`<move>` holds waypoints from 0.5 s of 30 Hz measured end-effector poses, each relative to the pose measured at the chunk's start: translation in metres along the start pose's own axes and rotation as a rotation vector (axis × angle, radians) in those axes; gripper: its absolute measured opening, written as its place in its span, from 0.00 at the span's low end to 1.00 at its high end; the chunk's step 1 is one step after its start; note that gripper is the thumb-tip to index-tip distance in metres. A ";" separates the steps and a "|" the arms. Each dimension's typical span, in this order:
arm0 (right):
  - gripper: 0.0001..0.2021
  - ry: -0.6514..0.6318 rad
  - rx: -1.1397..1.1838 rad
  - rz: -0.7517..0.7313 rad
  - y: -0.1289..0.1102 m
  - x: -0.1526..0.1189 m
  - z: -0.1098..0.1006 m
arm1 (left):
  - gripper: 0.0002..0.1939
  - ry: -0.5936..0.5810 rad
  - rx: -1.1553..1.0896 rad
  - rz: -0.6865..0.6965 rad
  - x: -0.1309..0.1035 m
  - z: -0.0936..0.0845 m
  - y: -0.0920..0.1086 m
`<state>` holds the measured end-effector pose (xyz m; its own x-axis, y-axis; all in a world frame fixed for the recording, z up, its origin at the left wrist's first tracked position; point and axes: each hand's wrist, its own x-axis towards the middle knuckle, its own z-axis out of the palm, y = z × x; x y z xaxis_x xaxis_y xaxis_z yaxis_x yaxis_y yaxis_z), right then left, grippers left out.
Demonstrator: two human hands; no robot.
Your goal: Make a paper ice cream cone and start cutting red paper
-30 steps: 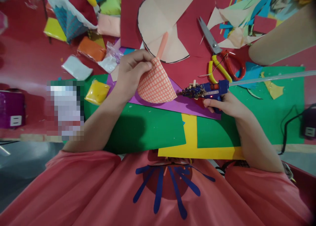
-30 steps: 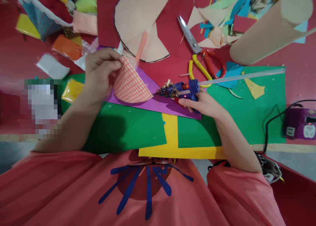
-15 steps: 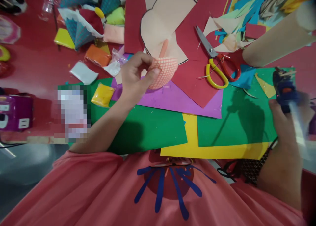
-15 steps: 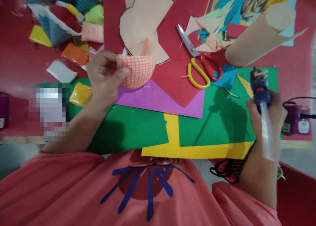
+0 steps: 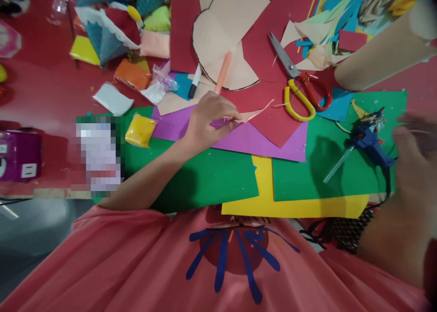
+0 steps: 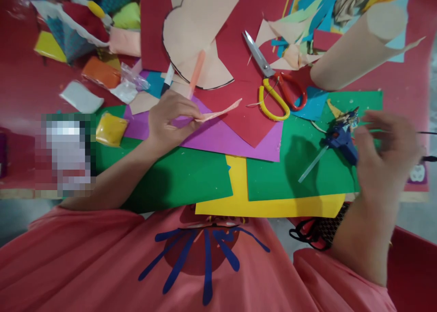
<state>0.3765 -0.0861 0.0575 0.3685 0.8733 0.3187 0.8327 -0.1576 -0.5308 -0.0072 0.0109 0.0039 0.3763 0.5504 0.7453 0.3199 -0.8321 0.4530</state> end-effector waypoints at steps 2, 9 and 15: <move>0.12 -0.344 0.432 0.069 -0.043 -0.009 0.025 | 0.04 0.044 -0.043 -0.024 0.001 0.002 0.001; 0.26 -0.830 1.147 0.538 -0.132 -0.045 0.105 | 0.07 0.078 -0.156 -0.046 -0.001 0.003 0.003; 0.05 -0.654 1.369 0.535 -0.143 -0.045 0.130 | 0.08 0.057 -0.231 -0.076 0.000 0.002 0.005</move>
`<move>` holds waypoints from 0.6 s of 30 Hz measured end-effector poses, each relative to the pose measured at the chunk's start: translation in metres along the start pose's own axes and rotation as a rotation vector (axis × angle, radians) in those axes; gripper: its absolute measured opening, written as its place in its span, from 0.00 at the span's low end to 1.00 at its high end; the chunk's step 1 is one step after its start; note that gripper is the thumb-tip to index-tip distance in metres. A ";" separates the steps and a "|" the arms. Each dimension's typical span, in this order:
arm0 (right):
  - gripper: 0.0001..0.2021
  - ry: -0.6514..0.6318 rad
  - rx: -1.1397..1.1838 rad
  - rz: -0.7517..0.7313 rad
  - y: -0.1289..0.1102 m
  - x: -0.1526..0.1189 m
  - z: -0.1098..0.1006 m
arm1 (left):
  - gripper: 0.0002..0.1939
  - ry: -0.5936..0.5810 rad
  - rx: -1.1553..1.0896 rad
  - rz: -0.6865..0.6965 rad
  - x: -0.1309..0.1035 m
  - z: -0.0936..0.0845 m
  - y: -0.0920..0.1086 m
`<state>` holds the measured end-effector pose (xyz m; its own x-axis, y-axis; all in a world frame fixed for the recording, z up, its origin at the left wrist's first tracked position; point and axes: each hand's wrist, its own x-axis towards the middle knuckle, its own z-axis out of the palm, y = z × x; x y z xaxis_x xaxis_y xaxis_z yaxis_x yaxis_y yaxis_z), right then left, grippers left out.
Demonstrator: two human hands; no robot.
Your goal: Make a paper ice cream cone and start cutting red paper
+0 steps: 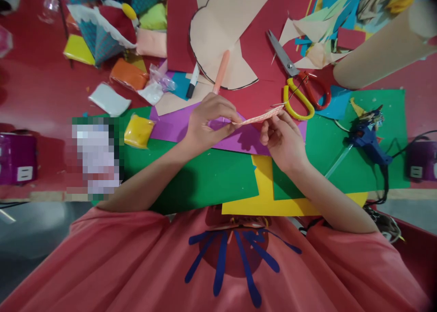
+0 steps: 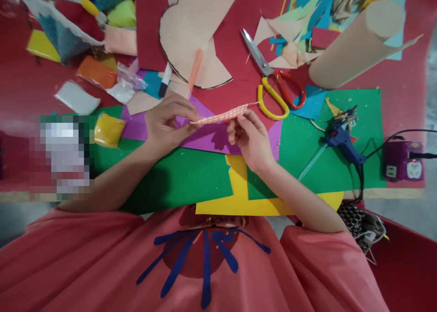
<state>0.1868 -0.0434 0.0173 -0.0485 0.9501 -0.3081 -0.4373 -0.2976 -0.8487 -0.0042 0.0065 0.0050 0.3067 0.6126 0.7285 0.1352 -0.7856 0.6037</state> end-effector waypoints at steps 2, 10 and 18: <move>0.08 -0.018 0.031 0.002 -0.002 0.006 -0.002 | 0.08 -0.006 0.016 -0.025 0.000 -0.002 -0.003; 0.10 -0.173 -0.125 0.019 -0.017 0.026 -0.019 | 0.13 -0.151 0.008 -0.295 -0.005 -0.006 -0.029; 0.07 -0.245 -0.321 0.043 -0.019 0.027 -0.030 | 0.13 -0.421 -0.209 -0.357 0.005 -0.020 -0.019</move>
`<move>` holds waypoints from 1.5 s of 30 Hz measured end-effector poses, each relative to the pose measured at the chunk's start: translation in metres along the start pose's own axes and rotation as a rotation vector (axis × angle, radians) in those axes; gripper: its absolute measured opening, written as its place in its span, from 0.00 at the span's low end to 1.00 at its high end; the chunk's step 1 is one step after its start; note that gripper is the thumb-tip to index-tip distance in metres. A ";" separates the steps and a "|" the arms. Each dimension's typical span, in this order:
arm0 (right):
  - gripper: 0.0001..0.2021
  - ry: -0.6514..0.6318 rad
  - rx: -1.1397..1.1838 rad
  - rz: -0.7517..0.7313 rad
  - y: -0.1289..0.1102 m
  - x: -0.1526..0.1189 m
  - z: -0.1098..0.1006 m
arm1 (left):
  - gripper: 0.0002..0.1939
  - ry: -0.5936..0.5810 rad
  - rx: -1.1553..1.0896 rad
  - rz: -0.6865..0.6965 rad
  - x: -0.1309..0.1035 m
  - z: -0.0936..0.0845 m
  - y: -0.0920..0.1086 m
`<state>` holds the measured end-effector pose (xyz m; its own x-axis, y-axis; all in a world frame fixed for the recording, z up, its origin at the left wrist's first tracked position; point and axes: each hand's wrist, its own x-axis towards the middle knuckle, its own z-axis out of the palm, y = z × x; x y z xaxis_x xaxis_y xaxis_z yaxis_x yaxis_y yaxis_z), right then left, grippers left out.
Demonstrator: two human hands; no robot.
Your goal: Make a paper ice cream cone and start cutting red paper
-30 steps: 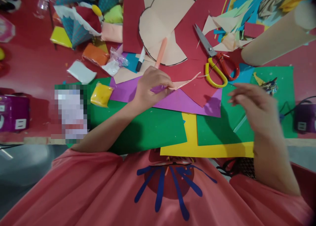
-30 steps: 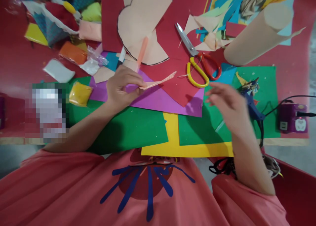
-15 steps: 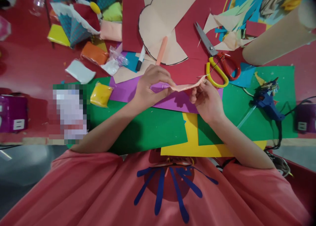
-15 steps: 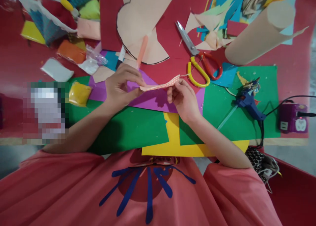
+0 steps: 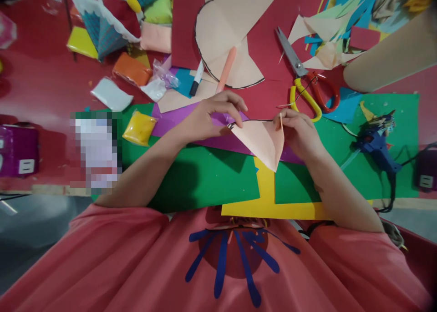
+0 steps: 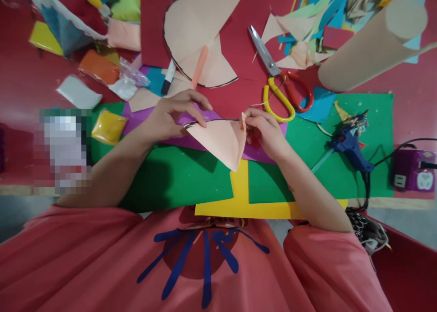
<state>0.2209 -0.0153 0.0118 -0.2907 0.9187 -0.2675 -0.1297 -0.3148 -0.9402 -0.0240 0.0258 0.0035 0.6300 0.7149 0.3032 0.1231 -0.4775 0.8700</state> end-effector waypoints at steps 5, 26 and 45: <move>0.07 -0.097 -0.075 0.064 -0.001 -0.007 -0.002 | 0.12 -0.218 0.024 0.046 0.002 -0.011 0.012; 0.16 -0.222 -0.376 -0.212 0.000 -0.010 0.005 | 0.21 -0.331 -0.003 -0.240 0.003 0.011 0.020; 0.16 -0.213 -0.357 -0.142 0.001 -0.013 0.008 | 0.16 -0.422 -0.037 -0.096 0.004 0.008 0.020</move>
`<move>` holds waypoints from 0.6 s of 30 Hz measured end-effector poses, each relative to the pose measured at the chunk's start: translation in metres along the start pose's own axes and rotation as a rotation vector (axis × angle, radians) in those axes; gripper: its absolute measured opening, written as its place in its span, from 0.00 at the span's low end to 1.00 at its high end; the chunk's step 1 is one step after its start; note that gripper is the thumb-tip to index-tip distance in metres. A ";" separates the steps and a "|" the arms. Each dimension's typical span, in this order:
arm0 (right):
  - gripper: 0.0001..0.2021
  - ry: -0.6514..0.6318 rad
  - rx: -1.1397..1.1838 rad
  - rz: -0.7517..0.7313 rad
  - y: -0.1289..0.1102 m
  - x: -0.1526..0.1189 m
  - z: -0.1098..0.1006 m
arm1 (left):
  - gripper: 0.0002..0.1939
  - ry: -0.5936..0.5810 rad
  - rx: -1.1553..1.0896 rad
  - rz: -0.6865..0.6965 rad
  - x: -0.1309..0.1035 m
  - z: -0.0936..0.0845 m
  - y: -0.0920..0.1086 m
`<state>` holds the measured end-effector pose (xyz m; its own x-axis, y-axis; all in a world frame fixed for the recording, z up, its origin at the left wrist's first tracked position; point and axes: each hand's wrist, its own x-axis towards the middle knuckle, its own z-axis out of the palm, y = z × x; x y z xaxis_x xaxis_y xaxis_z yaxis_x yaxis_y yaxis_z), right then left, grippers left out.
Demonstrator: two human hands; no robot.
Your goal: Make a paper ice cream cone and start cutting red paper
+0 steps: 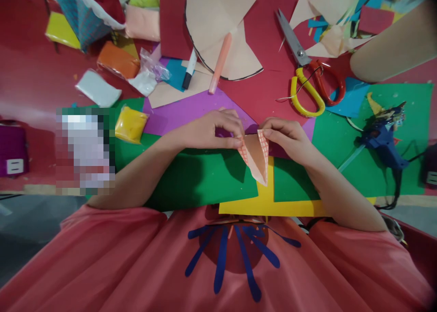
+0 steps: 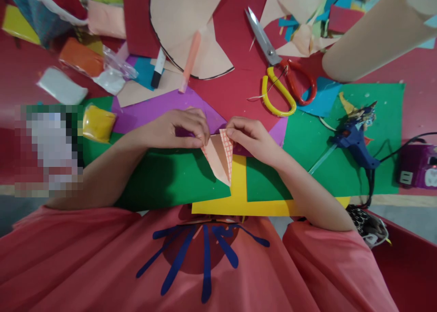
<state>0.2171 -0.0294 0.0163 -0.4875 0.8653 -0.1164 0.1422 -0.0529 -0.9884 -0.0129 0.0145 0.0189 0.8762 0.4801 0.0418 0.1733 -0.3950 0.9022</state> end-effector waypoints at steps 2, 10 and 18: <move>0.15 -0.006 0.073 0.047 -0.001 0.000 -0.001 | 0.11 -0.059 -0.006 0.077 -0.001 0.000 0.001; 0.11 0.219 0.263 0.145 0.006 0.005 -0.003 | 0.11 0.086 0.390 0.185 -0.004 0.023 0.004; 0.11 0.250 0.281 0.172 0.006 0.005 -0.002 | 0.11 0.159 0.429 0.288 -0.005 0.035 0.006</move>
<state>0.2170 -0.0240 0.0098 -0.2480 0.9244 -0.2897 -0.0544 -0.3119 -0.9486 -0.0006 -0.0174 0.0090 0.8425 0.4044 0.3558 0.1335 -0.7967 0.5894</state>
